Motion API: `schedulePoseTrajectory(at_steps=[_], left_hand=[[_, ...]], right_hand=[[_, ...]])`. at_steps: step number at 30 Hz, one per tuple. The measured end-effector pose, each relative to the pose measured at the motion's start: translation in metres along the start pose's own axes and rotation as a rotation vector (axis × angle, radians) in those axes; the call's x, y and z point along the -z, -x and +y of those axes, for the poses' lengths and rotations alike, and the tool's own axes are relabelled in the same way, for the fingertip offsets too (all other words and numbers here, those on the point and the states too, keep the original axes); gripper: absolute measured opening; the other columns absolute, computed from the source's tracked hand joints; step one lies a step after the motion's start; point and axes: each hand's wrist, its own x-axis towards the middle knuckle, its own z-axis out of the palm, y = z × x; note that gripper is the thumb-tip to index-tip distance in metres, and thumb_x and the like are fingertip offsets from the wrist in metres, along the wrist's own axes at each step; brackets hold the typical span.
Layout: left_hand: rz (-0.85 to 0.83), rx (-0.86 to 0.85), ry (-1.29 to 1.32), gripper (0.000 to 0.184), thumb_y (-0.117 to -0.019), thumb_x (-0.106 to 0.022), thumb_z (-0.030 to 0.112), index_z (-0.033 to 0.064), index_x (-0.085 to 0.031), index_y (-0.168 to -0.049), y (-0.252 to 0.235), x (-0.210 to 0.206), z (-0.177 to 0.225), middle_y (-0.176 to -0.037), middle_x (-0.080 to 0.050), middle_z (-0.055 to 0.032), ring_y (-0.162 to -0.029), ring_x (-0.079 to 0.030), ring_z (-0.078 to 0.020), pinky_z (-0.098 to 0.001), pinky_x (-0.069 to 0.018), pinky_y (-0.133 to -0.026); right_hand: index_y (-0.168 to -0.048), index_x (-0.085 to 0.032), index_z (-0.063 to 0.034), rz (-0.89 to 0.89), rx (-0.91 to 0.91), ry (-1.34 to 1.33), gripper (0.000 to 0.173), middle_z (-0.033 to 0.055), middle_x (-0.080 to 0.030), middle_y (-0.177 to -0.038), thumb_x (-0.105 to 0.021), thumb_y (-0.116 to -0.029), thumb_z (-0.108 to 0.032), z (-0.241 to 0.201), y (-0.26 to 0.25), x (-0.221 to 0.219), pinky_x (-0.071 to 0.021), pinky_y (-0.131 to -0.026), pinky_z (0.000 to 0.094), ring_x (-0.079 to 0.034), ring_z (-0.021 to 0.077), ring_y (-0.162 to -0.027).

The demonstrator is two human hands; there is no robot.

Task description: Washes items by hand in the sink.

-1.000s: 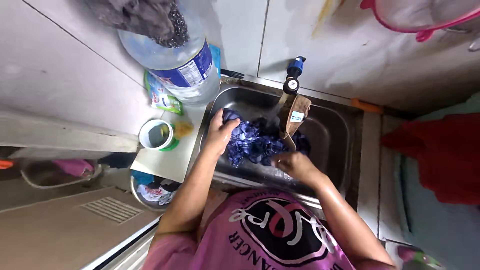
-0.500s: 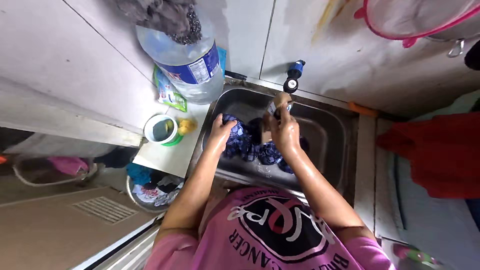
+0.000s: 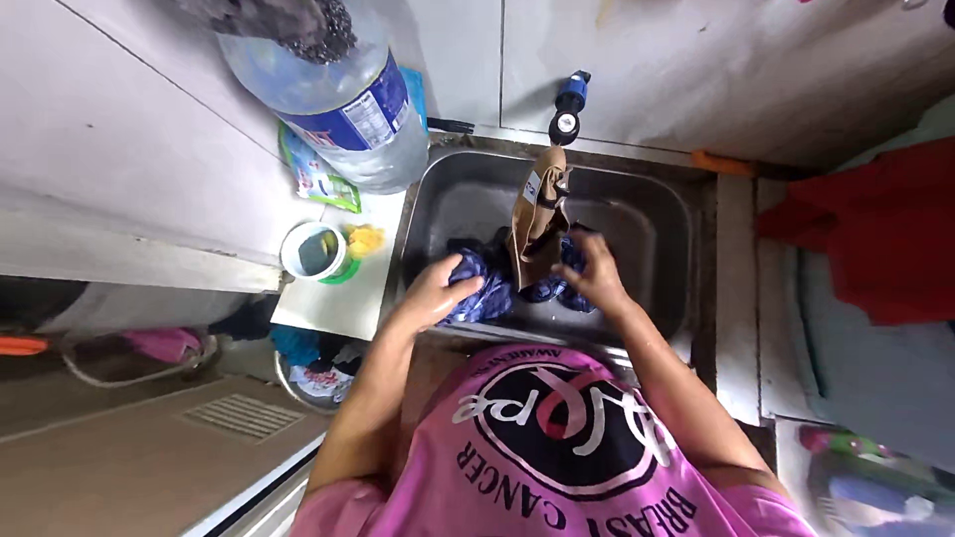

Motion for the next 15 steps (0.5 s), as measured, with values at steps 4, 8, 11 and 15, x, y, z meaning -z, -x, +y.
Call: schedulePoseTrajectory(at_steps=[4,8,11,15], left_hand=[[-0.091,-0.164,-0.111,0.02,-0.0969,-0.068,0.016,0.0014,-0.065,-0.111,0.0,0.008,0.024,-0.089,-0.068,-0.0075,-0.078,-0.066,-0.012,-0.0344,-0.0572,-0.074],[-0.538,-0.253,-0.283,0.027,-0.0965,-0.067,0.022,-0.0034,-0.064,-0.106,-0.006,-0.011,0.019,-0.086,-0.065,-0.0108,-0.075,-0.061,-0.0138,-0.0346,-0.0538,-0.072],[-0.638,-0.309,-0.254,0.03,-0.0961,-0.065,0.025,-0.0037,-0.063,-0.102,-0.006,-0.023,0.02,-0.087,-0.062,-0.0096,-0.079,-0.057,-0.011,-0.0315,-0.0492,-0.075],[-0.348,-0.348,-0.017,0.02,-0.0947,-0.066,0.019,0.0003,-0.065,-0.103,-0.003,-0.017,0.03,-0.086,-0.066,-0.0003,-0.077,-0.061,-0.0007,-0.0212,-0.0538,-0.073]], right_hand=[[-0.124,-0.068,0.0039,-0.117,0.132,-0.018,0.043,0.0215,-0.07,-0.12,-0.074,-0.0926,-0.025,-0.013,-0.004,-0.018,-0.0491,-0.102,0.0595,-0.067,0.0367,-0.113],[-0.146,-0.052,0.0012,-0.239,0.149,0.117,0.071,0.0239,-0.051,-0.151,-0.078,-0.0898,-0.034,-0.037,-0.052,-0.027,-0.023,-0.118,0.0707,-0.043,0.0421,-0.145],[-0.146,-0.051,0.003,-0.267,0.139,0.056,0.066,0.0247,-0.05,-0.152,-0.076,-0.0922,-0.025,-0.041,-0.091,-0.039,-0.0243,-0.119,0.0676,-0.041,0.041,-0.146],[-0.152,-0.043,0.005,-0.289,0.181,-0.08,0.067,0.0271,-0.044,-0.155,-0.069,-0.0978,-0.025,-0.029,-0.109,-0.047,-0.0315,-0.121,0.0572,-0.042,0.0392,-0.146]])
